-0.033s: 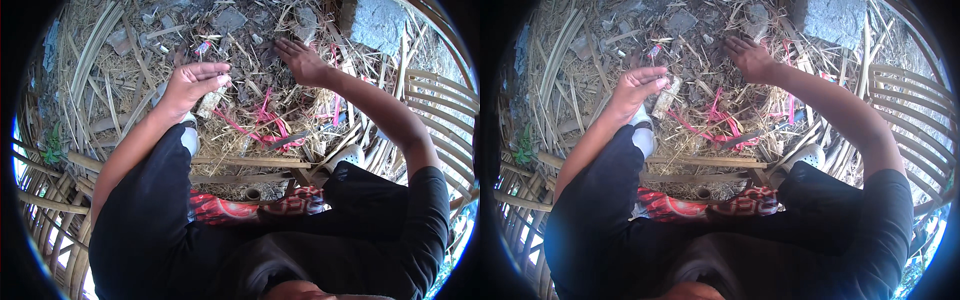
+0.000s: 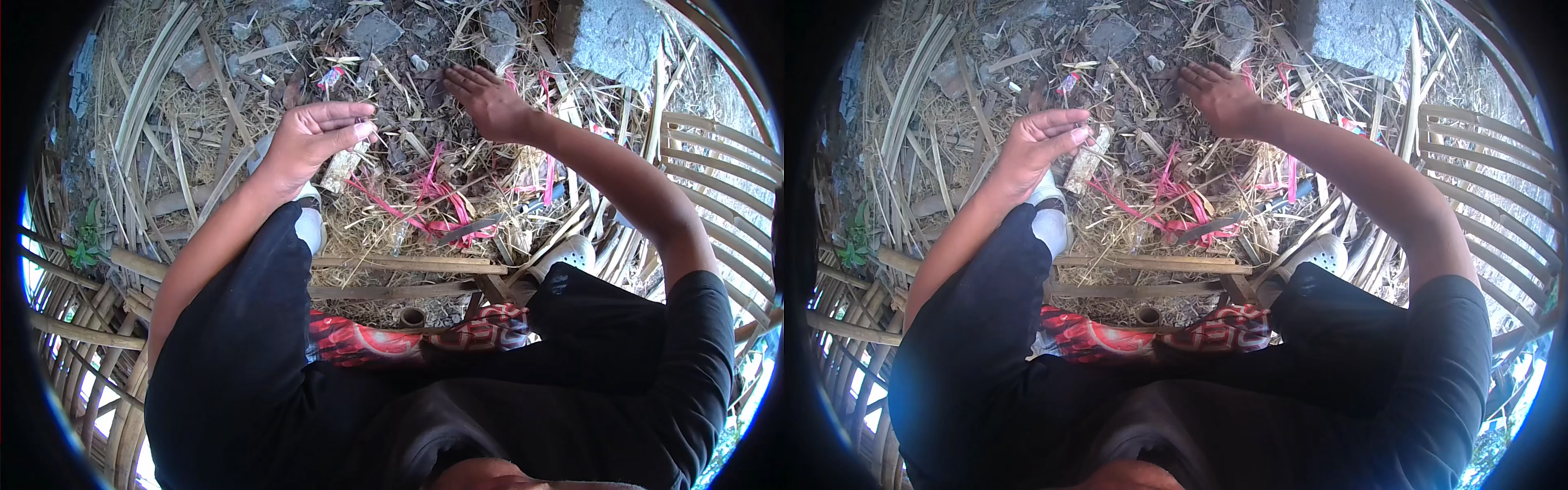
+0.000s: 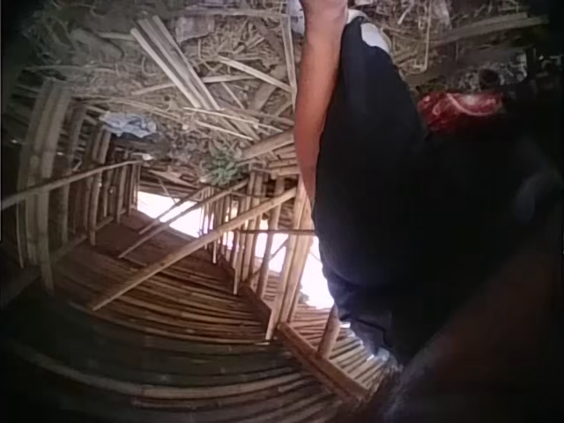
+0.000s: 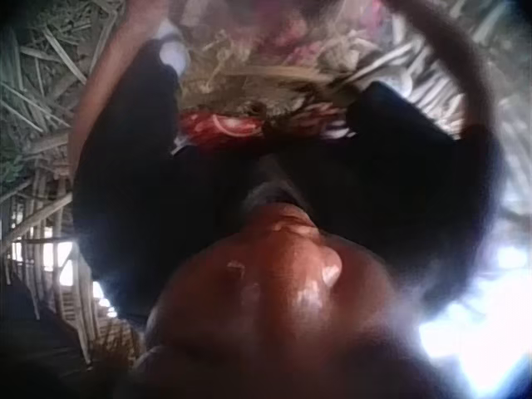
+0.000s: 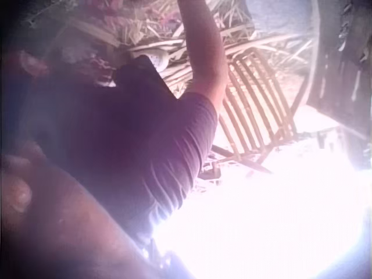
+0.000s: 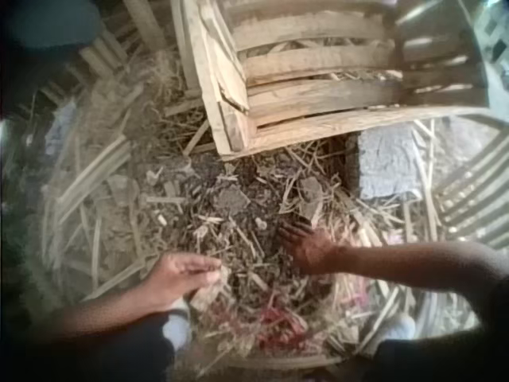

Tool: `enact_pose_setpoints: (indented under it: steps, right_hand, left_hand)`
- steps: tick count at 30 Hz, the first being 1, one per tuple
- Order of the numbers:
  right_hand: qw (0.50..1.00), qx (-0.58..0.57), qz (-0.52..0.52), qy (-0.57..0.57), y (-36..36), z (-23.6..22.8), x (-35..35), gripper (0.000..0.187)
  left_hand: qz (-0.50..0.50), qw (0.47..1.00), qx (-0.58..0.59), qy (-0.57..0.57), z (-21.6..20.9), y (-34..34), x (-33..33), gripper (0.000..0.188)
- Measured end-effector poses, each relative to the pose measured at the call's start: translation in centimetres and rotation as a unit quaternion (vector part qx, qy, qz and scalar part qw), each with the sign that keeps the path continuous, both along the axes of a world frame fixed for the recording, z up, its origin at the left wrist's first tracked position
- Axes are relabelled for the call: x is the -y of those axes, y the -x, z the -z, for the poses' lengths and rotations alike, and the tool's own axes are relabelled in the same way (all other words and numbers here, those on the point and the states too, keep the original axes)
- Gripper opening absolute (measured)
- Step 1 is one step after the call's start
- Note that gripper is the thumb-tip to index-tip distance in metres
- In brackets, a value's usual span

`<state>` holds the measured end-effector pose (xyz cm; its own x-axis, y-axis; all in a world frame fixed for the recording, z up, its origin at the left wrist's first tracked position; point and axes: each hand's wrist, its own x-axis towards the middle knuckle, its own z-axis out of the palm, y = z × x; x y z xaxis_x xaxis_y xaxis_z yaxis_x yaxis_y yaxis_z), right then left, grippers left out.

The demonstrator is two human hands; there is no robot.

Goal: The person sits and uses a knife to cut pieces of pink plastic twine, then ties the twine around a bundle of dry grass and bamboo scraps.

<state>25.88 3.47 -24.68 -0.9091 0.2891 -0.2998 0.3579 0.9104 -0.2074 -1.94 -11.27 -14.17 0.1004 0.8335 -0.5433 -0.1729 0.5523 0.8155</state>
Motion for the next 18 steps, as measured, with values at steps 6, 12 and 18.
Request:
enact_pose_setpoints:
  steps: [6,12,18]
  right_hand:
    - [0.949,0.132,-0.001,0.285,1.2,0.9,2.7,0.061]
    - [0.986,0.020,-0.115,0.119,-2.6,-0.1,12.1,0.055]
    - [0.967,0.026,-0.136,0.216,-3.4,-1.5,12.5,0.061]
  left_hand:
    - [0.010,1.000,-0.002,0.002,0.4,0.0,-0.1,0.031]
    - [-0.009,1.000,0.001,0.008,0.8,0.4,0.4,0.032]
    - [-0.005,1.000,-0.012,0.007,0.6,0.4,0.3,0.033]
